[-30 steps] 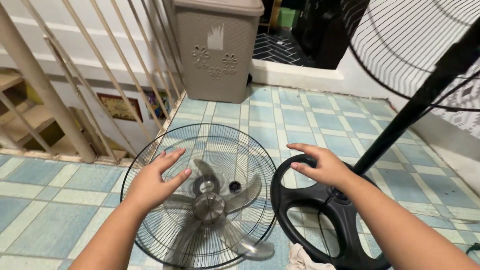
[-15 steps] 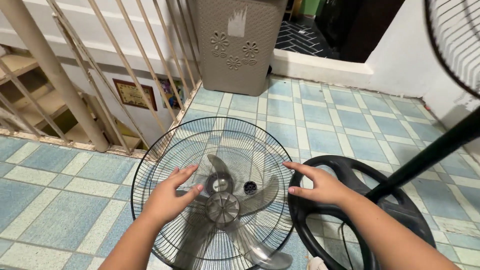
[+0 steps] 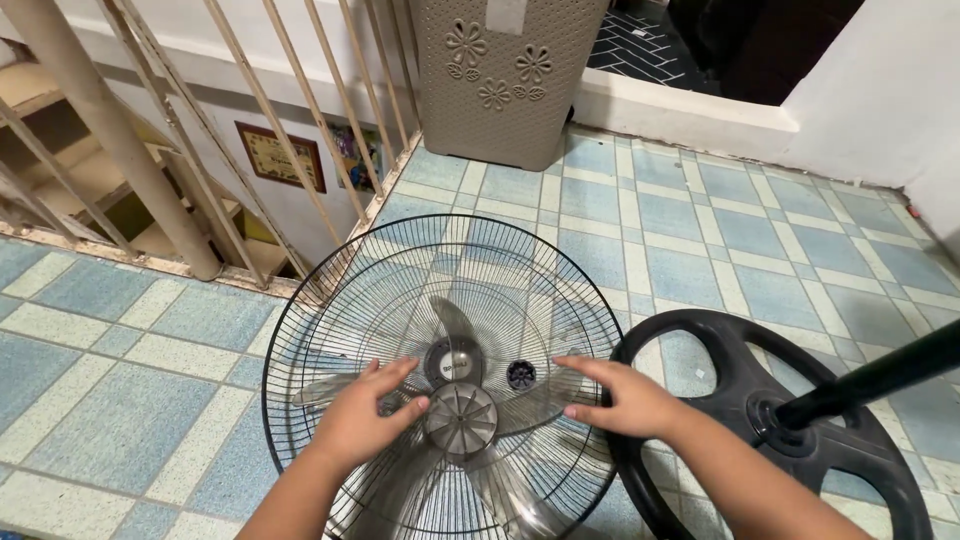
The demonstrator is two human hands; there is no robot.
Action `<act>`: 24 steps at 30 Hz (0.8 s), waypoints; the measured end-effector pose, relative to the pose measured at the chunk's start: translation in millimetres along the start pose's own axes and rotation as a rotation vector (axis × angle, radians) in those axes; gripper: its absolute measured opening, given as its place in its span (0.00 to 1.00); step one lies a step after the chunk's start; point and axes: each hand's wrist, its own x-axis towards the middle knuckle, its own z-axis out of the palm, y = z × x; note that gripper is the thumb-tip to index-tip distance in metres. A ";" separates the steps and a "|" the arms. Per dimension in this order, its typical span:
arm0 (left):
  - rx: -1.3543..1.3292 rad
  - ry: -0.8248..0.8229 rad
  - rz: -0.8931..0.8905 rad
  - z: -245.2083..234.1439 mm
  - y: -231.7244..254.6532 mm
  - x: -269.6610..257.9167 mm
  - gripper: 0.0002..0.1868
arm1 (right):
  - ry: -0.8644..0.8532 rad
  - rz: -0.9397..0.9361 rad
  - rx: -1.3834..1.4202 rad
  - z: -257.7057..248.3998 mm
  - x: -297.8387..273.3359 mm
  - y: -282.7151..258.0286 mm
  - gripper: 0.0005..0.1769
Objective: The person assembles a standing fan by attaching the front and rear wire cages to the fan blades and stand. They secure the cages by tightening the central nut with a wrench and then wipe the fan blades with a cloth.
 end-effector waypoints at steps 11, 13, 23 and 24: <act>0.128 -0.287 -0.095 52.1 -17.4 9.0 0.46 | -0.195 -0.034 -0.073 67.5 7.5 21.4 0.46; 0.184 -0.382 -0.104 57.7 -17.8 6.9 0.49 | -0.251 -0.018 -0.114 81.6 6.0 19.3 0.46; 0.193 -0.417 -0.134 73.9 -28.0 8.9 0.63 | -0.522 0.162 -0.176 114.3 1.2 5.9 0.53; 0.175 -0.395 -0.139 74.9 -28.9 8.9 0.67 | -0.534 0.168 -0.169 116.3 -0.1 6.6 0.51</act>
